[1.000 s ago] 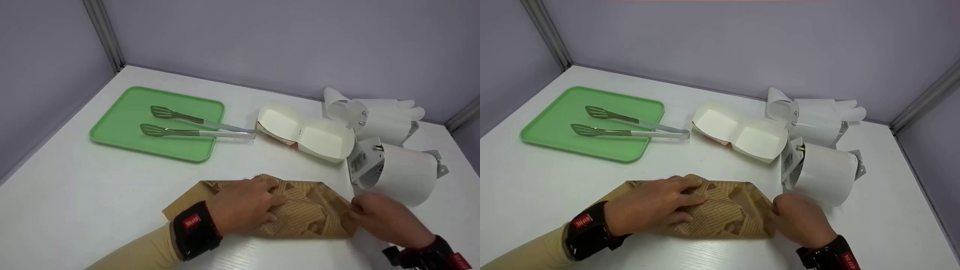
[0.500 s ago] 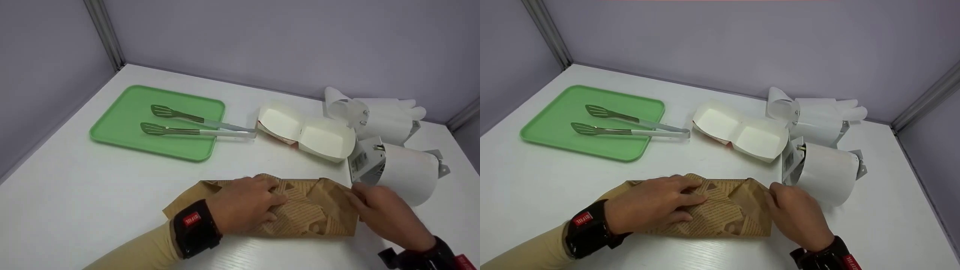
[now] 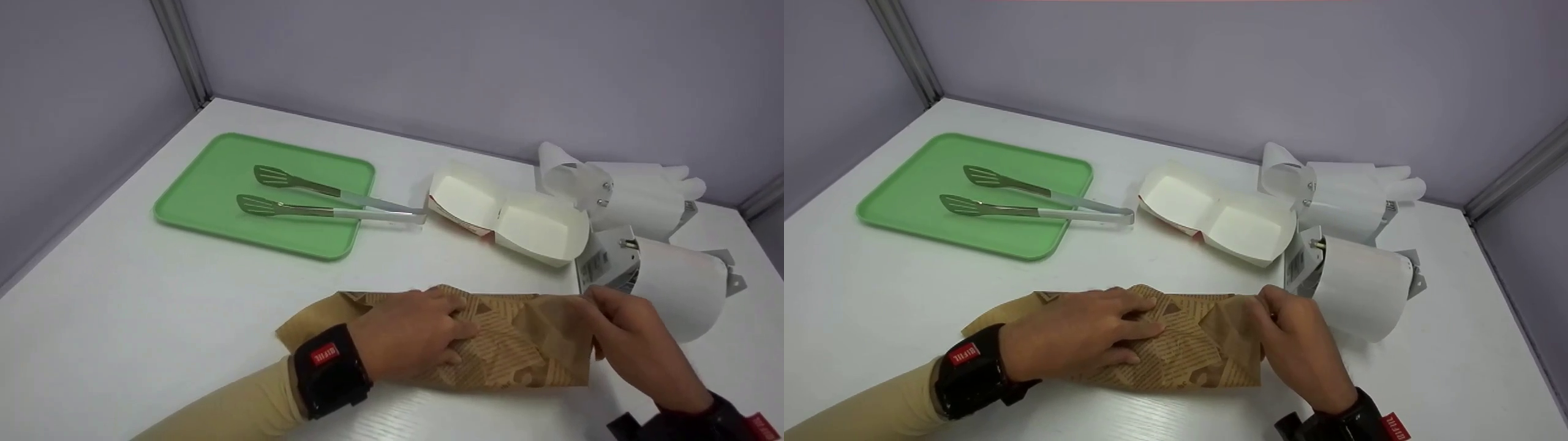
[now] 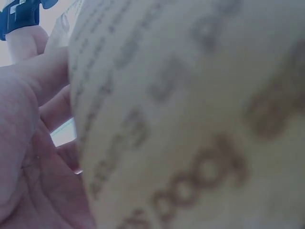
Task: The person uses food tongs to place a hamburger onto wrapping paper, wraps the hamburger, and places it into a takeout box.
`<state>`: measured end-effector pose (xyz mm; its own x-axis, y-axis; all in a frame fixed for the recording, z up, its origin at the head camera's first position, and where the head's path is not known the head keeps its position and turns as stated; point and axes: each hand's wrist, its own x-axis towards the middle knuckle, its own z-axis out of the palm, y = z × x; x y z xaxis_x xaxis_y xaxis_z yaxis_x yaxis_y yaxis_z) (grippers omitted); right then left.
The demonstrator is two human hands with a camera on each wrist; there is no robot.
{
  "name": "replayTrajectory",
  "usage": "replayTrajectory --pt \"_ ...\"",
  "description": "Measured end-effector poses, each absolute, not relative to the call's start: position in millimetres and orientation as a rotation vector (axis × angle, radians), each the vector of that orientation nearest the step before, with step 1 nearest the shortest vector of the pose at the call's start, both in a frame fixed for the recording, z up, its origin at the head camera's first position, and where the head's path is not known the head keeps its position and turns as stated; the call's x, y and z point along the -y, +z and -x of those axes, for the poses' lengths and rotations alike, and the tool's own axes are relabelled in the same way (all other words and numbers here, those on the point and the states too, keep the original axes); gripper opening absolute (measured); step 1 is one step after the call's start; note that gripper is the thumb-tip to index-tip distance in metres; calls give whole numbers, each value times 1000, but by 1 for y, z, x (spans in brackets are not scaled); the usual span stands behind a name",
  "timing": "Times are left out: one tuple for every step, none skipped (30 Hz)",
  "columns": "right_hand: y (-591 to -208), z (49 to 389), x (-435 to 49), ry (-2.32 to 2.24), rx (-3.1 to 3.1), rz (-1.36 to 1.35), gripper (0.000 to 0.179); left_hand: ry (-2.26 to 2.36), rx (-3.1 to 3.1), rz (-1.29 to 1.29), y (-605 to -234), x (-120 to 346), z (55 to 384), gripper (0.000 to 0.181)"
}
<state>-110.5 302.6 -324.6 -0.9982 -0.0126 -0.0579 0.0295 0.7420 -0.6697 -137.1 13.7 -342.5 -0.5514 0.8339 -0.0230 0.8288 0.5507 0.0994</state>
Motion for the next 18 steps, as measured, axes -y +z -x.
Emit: replayTrajectory --pt "-324 110 -301 -1125 -2873 -8 41 109 -2707 -1459 -343 -14 137 44" --pt "-324 109 -300 -1142 -2866 -1 41 106 -2707 -1461 -343 -14 137 44" --pt "-324 109 -298 -1163 -2856 4 41 102 -2706 -1463 -343 -14 137 44" --pt "-323 108 -297 -1185 -2843 5 41 99 -2705 -1466 -343 -14 137 44" --pt "-323 108 -296 -1197 -2827 4 40 96 -2703 -1468 -343 -15 137 45" --pt "-322 108 -295 -1206 -2813 2 40 101 -2698 -1467 -343 -14 137 44" --pt "-321 109 -294 -1220 -2798 0 39 107 -2694 -1468 -343 -14 136 44" --pt "-320 109 -294 -1233 -2785 -3 39 113 -2690 -1469 -343 -14 136 44" --pt "-319 109 -293 -1247 -2775 -3 39 115 -2687 -1473 -343 -14 136 43" --pt "-319 110 -293 -1259 -2765 -1 39 117 -2687 -1477 -343 -14 136 43" --pt "-318 110 -292 -1272 -2758 5 40 121 -2686 -1479 -343 -14 136 43" --pt "-317 110 -291 -1291 -2749 18 40 125 -2686 -1483 -344 -13 136 43" --pt "-317 110 -290 -1310 -2742 38 41 129 -2687 -1488 -344 -13 136 43" --pt "-316 110 -290 -1320 -2737 60 41 133 -2689 -1494 -344 -13 136 42" --pt "-316 110 -289 -1330 -2731 85 41 133 -2692 -1500 -345 -13 136 42" --pt "-315 109 -288 -1342 -2721 109 41 134 -2694 -1505 -345 -13 136 42" --pt "-315 109 -287 -1353 -2712 133 41 138 -2695 -1502 -345 -12 136 42" --pt "-314 109 -286 -1360 -2700 159 41 138 -2696 -1499 -345 -12 136 42"
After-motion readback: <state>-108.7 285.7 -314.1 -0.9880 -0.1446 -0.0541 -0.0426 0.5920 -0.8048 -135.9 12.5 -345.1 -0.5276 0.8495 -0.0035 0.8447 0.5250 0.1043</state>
